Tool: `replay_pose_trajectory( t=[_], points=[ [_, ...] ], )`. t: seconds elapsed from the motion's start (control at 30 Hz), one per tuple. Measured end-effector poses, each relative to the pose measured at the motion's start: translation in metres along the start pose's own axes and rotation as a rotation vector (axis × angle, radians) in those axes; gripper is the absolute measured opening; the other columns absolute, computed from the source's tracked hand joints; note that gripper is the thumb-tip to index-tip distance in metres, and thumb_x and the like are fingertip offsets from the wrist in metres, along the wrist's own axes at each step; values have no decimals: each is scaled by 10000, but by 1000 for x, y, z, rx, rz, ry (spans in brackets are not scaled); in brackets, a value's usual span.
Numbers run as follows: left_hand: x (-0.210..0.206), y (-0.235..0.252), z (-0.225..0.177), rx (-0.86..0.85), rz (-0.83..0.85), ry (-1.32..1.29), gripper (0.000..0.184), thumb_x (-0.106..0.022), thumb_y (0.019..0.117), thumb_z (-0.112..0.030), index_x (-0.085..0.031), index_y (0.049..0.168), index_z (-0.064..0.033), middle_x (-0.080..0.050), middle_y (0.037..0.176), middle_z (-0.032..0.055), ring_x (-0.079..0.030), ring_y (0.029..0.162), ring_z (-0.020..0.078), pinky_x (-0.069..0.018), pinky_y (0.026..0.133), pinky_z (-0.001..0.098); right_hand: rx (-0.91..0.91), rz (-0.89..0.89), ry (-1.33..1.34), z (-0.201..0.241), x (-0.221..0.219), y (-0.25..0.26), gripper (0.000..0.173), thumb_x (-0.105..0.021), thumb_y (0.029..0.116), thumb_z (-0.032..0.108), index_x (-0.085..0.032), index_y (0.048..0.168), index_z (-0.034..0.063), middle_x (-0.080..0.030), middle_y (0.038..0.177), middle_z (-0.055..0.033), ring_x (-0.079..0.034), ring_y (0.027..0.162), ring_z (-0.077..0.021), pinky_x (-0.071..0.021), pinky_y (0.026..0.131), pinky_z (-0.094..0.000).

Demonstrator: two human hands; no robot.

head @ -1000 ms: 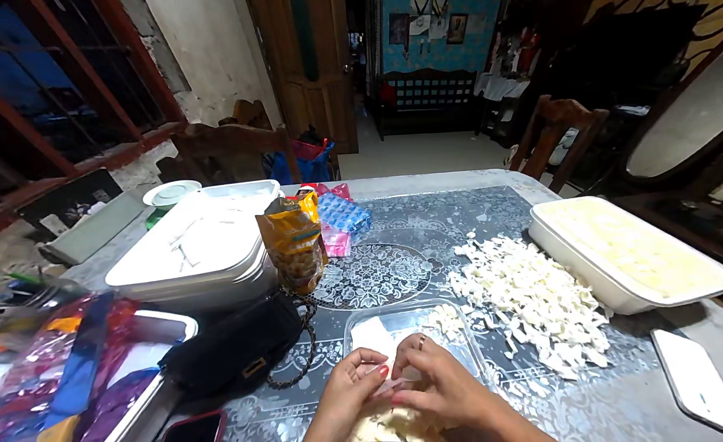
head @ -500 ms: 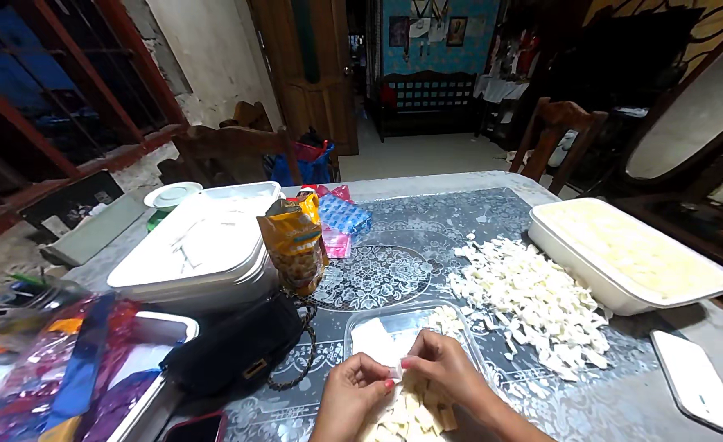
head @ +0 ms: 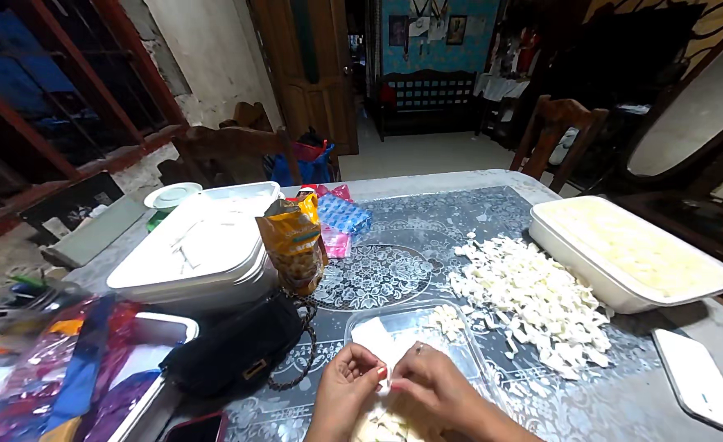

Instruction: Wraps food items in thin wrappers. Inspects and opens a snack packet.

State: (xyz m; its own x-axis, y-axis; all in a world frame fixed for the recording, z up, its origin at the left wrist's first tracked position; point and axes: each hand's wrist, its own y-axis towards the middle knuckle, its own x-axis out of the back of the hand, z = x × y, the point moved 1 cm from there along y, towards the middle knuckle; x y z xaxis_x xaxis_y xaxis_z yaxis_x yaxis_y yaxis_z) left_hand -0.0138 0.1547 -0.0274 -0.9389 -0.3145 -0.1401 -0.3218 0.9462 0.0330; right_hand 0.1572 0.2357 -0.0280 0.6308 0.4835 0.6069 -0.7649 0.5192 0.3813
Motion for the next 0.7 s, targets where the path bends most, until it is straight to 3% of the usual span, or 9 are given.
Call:
replay_pose_trajectory(
  t=[0.07, 0.13, 0.2, 0.23, 0.33, 0.4, 0.5, 0.6, 0.7],
  points=[
    [1, -2, 0, -35, 29, 288, 78, -670, 881, 12, -658, 957, 5, -694, 866, 37, -682, 736, 97, -593, 691, 263, 292, -90, -243, -1, -12, -1, 128, -669, 932, 148, -725, 872, 49, -739, 869, -96, -712, 914, -262, -542, 838, -422],
    [-2, -8, 1, -168, 106, 663, 156, -674, 911, -52, -718, 1026, 43, -719, 964, 146, -708, 846, 231, -595, 776, 393, 426, -261, -529, -2, -11, 1, 142, -626, 925, 176, -656, 790, 144, -735, 862, -22, -695, 933, -205, -510, 847, -377],
    [-6, -14, 4, -256, 204, 933, 281, -724, 898, -143, -729, 1086, 65, -713, 1060, 231, -703, 989, 388, -577, 857, 528, 332, -412, -739, -5, 6, 4, 144, -625, 907, 165, -656, 768, 142, -740, 854, -29, -712, 922, -223, -529, 857, -418],
    [-9, -17, 5, -245, 251, 1018, 306, -722, 907, -165, -726, 1104, 70, -703, 1080, 247, -686, 1028, 423, -566, 872, 546, 245, -474, -814, -8, 18, 6, 131, -635, 885, 136, -669, 762, 108, -737, 837, -63, -722, 900, -262, -542, 837, -459],
    [-15, -23, 9, -271, 278, 1143, 217, -615, 942, -74, -742, 1032, 76, -709, 1015, 243, -699, 982, 419, -586, 812, 508, -31, -552, -940, -23, 57, 10, 73, -648, 870, 6, -697, 815, 11, -719, 860, -178, -713, 896, -397, -535, 786, -569],
    [-17, -24, 10, -307, 263, 1152, 208, -571, 958, -27, -745, 986, 84, -714, 980, 246, -710, 951, 419, -592, 797, 497, -179, -451, -859, -26, 69, 8, 42, -702, 837, -35, -726, 852, -3, -717, 901, -219, -695, 931, -453, -518, 804, -617],
    [-14, -22, 11, -337, 263, 1123, 197, -588, 974, -37, -748, 964, 77, -729, 981, 229, -719, 948, 407, -590, 810, 501, -364, -37, -508, -19, 66, 7, 127, -709, 877, 15, -768, 986, -13, -720, 1020, -246, -664, 1042, -455, -477, 949, -620],
    [-10, -21, 8, -342, 253, 1073, 160, -634, 948, -41, -766, 944, 50, -750, 983, 197, -726, 952, 387, -586, 828, 504, -321, 246, -324, -21, 45, 7, 158, -721, 918, 104, -782, 1025, 5, -726, 1034, -226, -669, 1046, -415, -485, 964, -579],
    [-4, -17, 4, -250, 284, 1006, 119, -662, 907, -16, -766, 926, 38, -749, 934, 189, -726, 917, 373, -572, 837, 530, -358, 342, -305, -18, 33, 9, 157, -695, 927, 95, -774, 1025, 0, -714, 1050, -224, -651, 1075, -401, -492, 964, -541]
  ],
)
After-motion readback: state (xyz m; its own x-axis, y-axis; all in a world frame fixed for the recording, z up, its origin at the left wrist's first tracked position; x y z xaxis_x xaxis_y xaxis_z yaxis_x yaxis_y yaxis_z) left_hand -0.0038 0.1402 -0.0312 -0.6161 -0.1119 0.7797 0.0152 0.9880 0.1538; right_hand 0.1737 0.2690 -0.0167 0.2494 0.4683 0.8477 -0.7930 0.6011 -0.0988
